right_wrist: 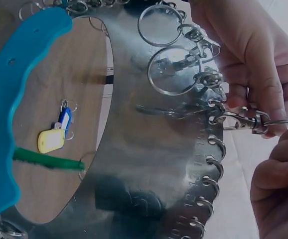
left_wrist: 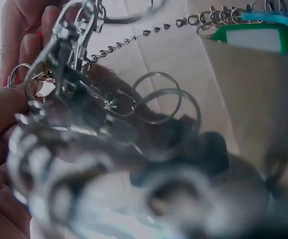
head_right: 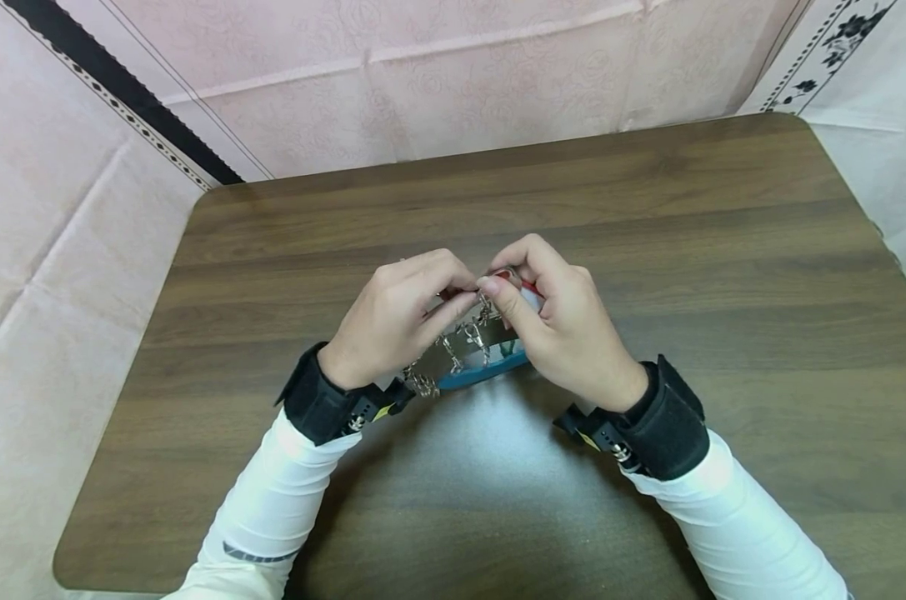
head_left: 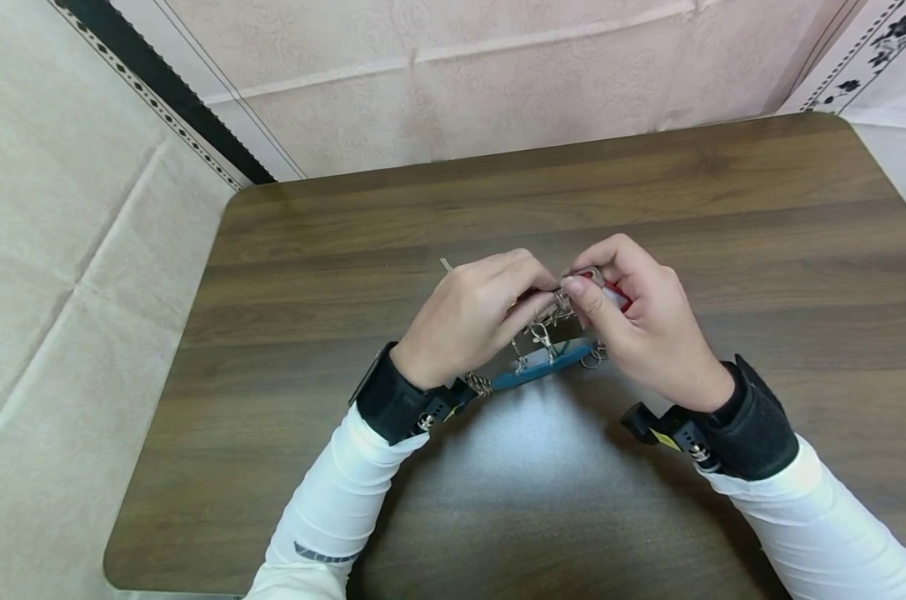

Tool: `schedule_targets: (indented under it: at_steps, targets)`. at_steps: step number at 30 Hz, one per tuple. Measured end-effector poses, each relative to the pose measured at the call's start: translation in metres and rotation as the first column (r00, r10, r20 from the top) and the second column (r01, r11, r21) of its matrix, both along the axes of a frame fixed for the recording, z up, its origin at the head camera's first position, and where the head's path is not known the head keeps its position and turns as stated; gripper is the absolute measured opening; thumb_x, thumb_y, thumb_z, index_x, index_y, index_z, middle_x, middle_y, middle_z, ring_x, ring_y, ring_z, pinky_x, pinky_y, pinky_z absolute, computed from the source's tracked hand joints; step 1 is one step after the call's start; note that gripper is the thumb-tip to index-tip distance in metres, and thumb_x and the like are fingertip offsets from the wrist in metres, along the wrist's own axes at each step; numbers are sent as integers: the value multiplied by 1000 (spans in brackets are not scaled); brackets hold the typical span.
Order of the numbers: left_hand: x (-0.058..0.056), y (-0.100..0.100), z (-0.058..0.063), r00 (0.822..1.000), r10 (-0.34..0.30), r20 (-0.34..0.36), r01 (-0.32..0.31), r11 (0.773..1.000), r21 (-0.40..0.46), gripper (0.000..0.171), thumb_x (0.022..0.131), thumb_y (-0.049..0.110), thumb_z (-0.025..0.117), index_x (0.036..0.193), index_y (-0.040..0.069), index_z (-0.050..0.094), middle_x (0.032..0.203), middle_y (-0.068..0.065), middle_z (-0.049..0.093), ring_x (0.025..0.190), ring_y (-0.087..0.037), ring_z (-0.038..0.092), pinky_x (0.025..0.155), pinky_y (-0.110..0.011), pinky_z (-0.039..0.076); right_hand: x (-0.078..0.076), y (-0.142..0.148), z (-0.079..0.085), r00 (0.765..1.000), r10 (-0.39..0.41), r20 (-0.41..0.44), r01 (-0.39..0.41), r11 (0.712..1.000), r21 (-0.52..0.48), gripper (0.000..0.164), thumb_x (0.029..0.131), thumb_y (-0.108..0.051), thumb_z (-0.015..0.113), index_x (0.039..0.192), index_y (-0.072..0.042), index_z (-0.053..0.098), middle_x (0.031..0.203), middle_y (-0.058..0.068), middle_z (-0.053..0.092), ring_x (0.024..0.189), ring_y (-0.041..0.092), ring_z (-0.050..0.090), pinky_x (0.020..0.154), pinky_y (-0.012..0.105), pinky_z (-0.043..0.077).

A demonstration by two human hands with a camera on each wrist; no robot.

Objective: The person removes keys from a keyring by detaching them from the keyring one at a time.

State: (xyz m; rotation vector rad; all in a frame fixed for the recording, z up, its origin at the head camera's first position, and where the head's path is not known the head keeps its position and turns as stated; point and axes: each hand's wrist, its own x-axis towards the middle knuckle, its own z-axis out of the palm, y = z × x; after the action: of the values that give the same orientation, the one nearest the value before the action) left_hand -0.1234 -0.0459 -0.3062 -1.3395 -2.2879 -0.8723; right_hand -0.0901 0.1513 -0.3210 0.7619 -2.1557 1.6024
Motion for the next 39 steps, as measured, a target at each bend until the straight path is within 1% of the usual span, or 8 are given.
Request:
schedule_targets:
  at_steps: [5,9,14,20,26,30,34,39]
  targets:
    - [0,0,-1,1000,1,-9,-1,1000,-2,8,100,11,65,97,5,68,89,-2,69,76,-8,59,72,-19,50,-2,2,2,996,-41,84,38,999,38,13,94,11,61,106,8,57,72,-2,59,60,8,49,55,20,39]
    - [0,0,-1,1000,13,-1,-13,1000,-3,9,100,12,64,95,6,68,87,-1,68,75,-7,58,70,-19,49,-4,3,3,983,-79,163,63,993,101,11,99,-1,61,110,3,59,82,-1,60,66,9,48,59,22,38]
    - [0,1,-2,1000,22,3,-22,1000,-4,10,101,13,63,94,7,67,86,0,68,73,-7,57,69,-19,47,-7,4,3,974,-100,202,66,984,167,14,104,-12,57,112,-2,62,85,1,58,72,10,52,63,19,41]
    - [0,2,-3,1000,29,-8,-29,999,-13,11,101,15,63,94,8,66,84,1,66,71,-6,55,67,-19,46,-8,5,2,975,-117,190,74,973,218,18,106,-15,54,110,-3,67,86,3,62,73,8,54,65,17,44]
    - [0,2,-4,997,73,-39,-74,997,-34,12,101,18,64,93,10,66,81,4,67,67,-5,56,64,-22,46,-8,6,1,982,-119,147,79,964,255,20,106,-14,53,104,-8,72,85,2,62,74,8,52,66,18,41]
    - [0,3,-5,995,94,-31,-96,994,-47,13,101,20,64,92,11,65,79,6,65,66,-5,54,62,-24,45,-8,6,1,983,-116,142,79,966,245,20,106,-13,54,101,-9,72,83,0,61,73,8,51,66,18,41]
    - [0,3,-5,994,109,-25,-111,992,-64,13,101,21,64,92,12,65,78,6,64,64,-6,52,62,-25,44,-6,6,3,981,-133,140,100,970,222,17,105,-13,56,100,-8,72,83,0,65,75,6,56,67,16,44]
    - [0,4,-5,991,133,-17,-134,988,-78,15,101,22,63,91,11,64,76,5,62,63,-7,51,62,-26,43,-5,4,5,986,-133,103,115,980,164,10,101,-5,60,98,-4,70,88,3,68,84,4,60,75,16,46]
